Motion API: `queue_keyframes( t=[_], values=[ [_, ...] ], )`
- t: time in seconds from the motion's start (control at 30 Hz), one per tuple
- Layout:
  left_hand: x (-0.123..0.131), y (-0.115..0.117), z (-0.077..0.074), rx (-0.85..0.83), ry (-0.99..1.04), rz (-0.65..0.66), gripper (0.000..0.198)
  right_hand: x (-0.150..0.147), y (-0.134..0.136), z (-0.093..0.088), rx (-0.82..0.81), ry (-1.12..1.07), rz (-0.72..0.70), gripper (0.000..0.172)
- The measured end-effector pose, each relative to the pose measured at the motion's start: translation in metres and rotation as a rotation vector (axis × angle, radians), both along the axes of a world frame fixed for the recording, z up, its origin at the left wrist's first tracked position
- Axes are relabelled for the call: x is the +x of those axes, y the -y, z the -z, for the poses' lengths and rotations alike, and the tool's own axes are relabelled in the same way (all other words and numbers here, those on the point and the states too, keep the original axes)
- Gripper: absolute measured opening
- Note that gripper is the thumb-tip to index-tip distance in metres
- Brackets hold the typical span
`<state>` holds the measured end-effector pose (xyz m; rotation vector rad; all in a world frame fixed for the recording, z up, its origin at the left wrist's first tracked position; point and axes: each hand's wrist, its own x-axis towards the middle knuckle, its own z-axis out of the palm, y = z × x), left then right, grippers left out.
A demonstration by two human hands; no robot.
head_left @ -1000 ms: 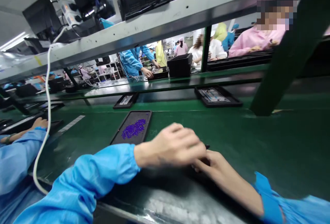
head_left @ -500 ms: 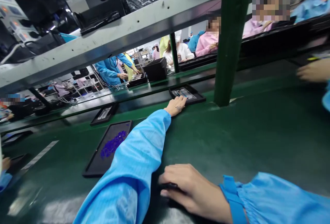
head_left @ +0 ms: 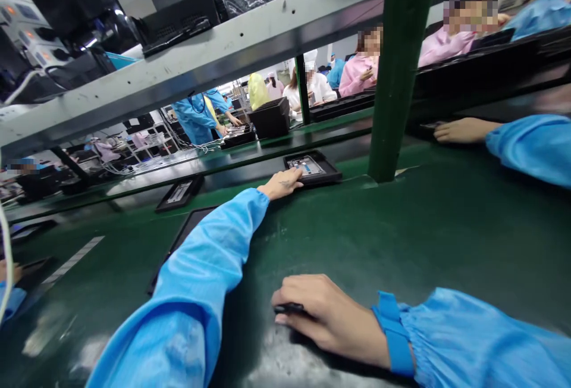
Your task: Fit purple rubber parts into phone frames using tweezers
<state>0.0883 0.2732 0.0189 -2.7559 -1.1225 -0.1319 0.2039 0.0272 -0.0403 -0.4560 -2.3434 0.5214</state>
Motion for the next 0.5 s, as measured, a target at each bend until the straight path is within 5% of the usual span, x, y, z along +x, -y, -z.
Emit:
queue_keyframes(
  t=[0.1, 0.27, 0.4, 0.5],
  values=[
    [-0.038, 0.046, -0.004, -0.023, -0.014, 0.047, 0.026, 0.000, 0.001, -0.003, 0.048, -0.021, -0.017, 0.030],
    [-0.101, 0.159, 0.010, -0.082, -0.027, 0.119, 0.021, 0.003, 0.012, -0.021, 0.058, -0.113, -0.028, 0.022],
    [-0.132, 0.249, 0.027, -0.096, -0.002, 0.159, 0.022, -0.001, 0.012, -0.045, -0.100, -0.295, 0.221, 0.014],
    [-0.140, 0.297, 0.038, -0.018, 0.030, 0.254, 0.018, -0.014, -0.005, -0.053, -0.154, -0.353, 0.482, 0.028]
  ],
)
